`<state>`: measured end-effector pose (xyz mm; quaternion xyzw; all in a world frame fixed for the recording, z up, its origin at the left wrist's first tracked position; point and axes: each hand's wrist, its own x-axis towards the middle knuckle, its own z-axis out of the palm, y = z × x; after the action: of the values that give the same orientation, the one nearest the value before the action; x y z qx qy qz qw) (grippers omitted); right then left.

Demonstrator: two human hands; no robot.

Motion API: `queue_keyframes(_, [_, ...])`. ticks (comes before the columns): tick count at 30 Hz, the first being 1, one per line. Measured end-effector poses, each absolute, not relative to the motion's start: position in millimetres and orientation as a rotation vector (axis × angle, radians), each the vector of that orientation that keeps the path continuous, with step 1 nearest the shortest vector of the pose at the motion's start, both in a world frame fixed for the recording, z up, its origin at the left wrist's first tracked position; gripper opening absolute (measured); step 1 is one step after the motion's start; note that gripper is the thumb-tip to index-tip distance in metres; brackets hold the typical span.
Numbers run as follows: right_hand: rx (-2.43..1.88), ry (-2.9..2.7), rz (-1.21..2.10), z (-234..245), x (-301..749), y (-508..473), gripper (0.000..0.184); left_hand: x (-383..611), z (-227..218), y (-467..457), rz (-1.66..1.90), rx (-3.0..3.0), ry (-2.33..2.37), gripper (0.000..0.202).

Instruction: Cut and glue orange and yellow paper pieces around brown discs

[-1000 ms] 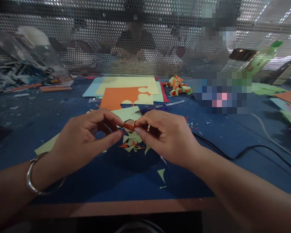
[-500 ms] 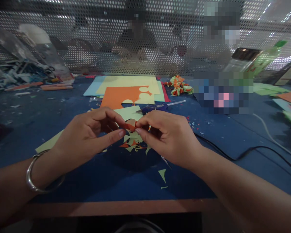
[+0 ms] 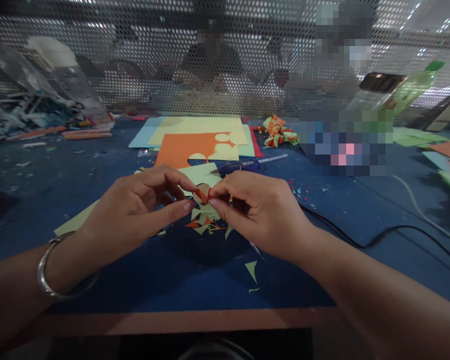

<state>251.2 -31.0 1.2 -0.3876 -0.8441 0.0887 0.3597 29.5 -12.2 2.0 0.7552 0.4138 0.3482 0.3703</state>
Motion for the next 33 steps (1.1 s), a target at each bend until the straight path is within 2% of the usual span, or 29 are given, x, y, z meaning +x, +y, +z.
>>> queue_keyframes(15, [-1.011,-2.217,0.175,-0.1,250.6,-30.1,0.009,32.4,-9.5,-11.6,0.821,1.699,0.788,0.016])
queue_keyframes(26, [-1.068,-2.243,0.263,-0.2,251.2,-29.5,0.009,33.3,0.1,-18.2,1.013,2.098,1.002,0.012])
queue_keyframes(33, [-1.042,-2.250,0.249,-2.1,250.8,-29.3,0.013,33.0,-3.1,-15.0,0.935,1.922,0.969,0.016])
